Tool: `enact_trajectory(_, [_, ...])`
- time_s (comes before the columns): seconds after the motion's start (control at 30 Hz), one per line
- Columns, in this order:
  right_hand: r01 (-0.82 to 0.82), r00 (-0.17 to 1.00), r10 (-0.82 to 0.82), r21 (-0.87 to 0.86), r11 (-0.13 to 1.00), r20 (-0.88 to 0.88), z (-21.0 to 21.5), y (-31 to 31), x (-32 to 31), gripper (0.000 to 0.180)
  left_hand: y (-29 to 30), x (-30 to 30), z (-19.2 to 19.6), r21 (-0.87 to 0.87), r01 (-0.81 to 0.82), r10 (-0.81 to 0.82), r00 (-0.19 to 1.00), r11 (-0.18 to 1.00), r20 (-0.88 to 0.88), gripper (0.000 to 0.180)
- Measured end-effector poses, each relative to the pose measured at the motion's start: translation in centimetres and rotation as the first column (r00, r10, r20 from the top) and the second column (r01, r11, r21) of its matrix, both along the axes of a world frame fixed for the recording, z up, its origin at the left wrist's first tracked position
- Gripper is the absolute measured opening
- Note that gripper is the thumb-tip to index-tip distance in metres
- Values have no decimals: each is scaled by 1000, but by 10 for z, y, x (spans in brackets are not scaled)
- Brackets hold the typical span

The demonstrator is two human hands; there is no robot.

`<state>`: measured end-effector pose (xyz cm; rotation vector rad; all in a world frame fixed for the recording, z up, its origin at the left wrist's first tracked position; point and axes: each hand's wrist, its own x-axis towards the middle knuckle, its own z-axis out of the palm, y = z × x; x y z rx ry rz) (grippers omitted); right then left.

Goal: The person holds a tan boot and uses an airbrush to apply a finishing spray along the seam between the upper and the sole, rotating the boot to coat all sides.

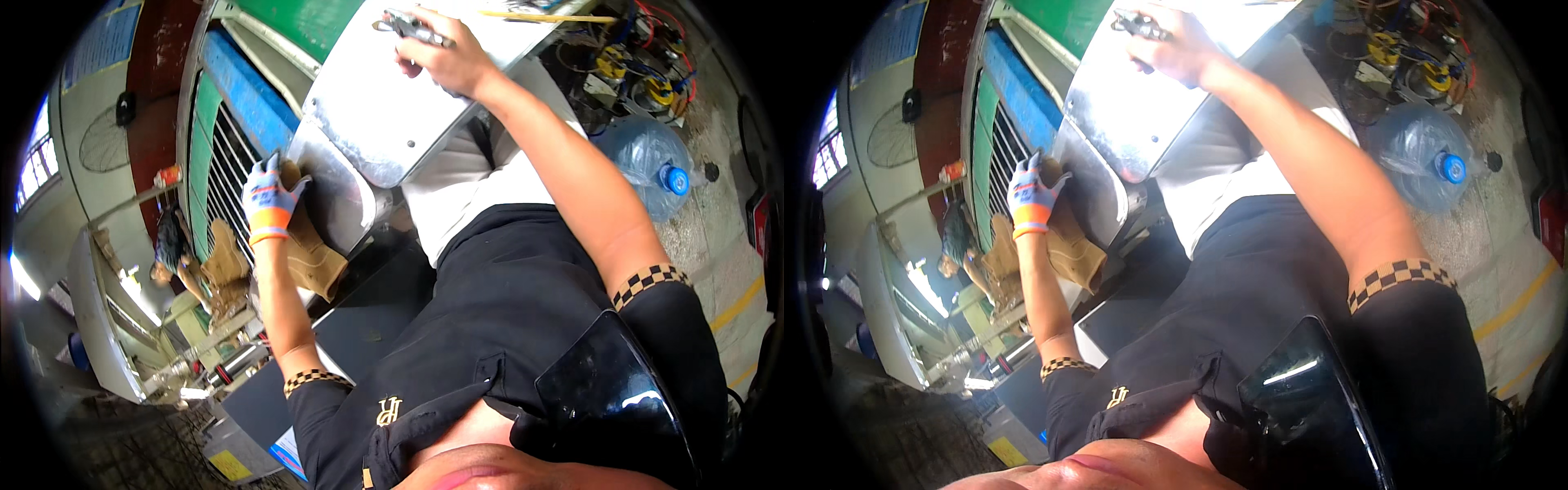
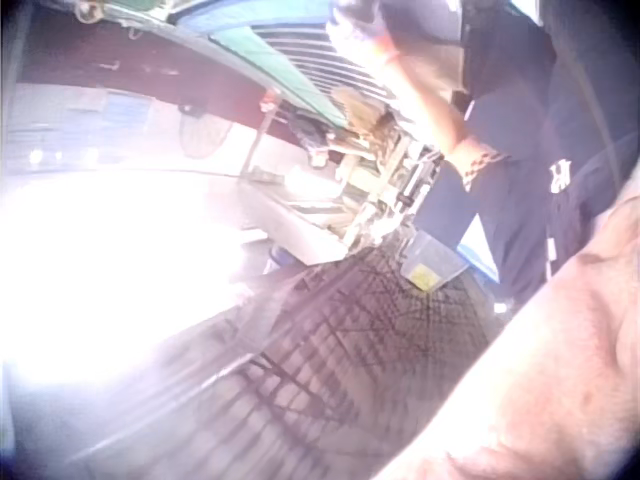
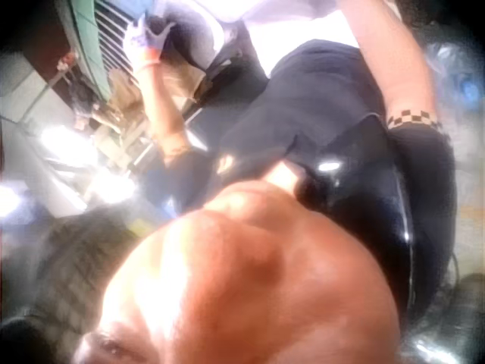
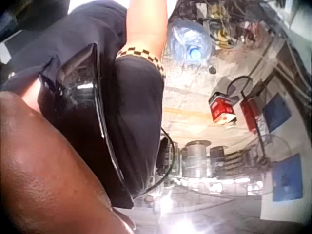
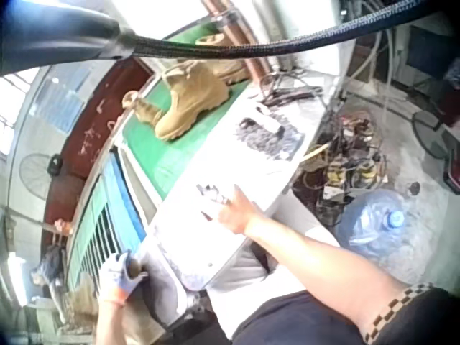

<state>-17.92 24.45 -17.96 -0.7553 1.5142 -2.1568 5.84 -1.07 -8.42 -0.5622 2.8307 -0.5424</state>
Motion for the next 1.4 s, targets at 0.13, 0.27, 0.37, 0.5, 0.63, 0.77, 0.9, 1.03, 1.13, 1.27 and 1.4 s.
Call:
enact_trajectory(0.13, [98, 993, -96, 21, 995, -65, -7, 52, 1, 34, 10, 20, 22, -25, 322, -314, 898, 946, -307, 76])
enact_trajectory(0.27, [321, 921, -277, 128, 938, -275, -3, 101, -20, 35, 54, 62, 83, -75, 120, -139, 727, 990, -672, 74])
enact_trajectory(0.37, [622, 690, -502, 72, 780, -521, 17, 111, -27, 29, 72, 66, 105, 113, 322, 38, 229, 940, -973, 65])
enact_trajectory(0.5, [340, 850, -258, 104, 935, -460, 19, 95, -6, 32, 58, 51, 109, 95, 534, -36, 229, 840, -973, 76])
enact_trajectory(0.63, [-180, 983, 178, -67, 981, -41, 54, 66, 44, 38, 40, -2, 83, 43, 612, -193, 314, 790, -930, 70])
enact_trajectory(0.77, [-439, 897, 403, -266, 858, -180, 92, 49, 47, 39, 28, -31, 84, 287, 738, 101, 287, 611, -953, 66])
enact_trajectory(0.9, [-391, 871, 187, -412, 823, -454, 125, 15, 43, 44, 32, -45, 84, 331, 732, 149, 304, 595, -941, 65])
enact_trajectory(1.03, [-432, 817, 141, -432, 792, -560, 156, -9, 42, 38, 10, -42, 90, 369, 713, 114, 380, 596, -918, 67])
enact_trajectory(1.13, [-336, 775, -55, -485, 807, -630, 161, -29, 42, 31, 9, -54, 87, 415, 741, 147, 402, 528, -904, 63])
enact_trajectory(1.27, [-345, 848, 91, -414, 842, -522, 137, -41, 39, 33, -3, -61, 82, 465, 745, 195, 426, 478, -883, 68])
enact_trajectory(1.4, [-162, 884, 6, -295, 942, -467, 107, -48, 49, 39, -9, -63, 81, 532, 728, 238, 476, 433, -846, 71])
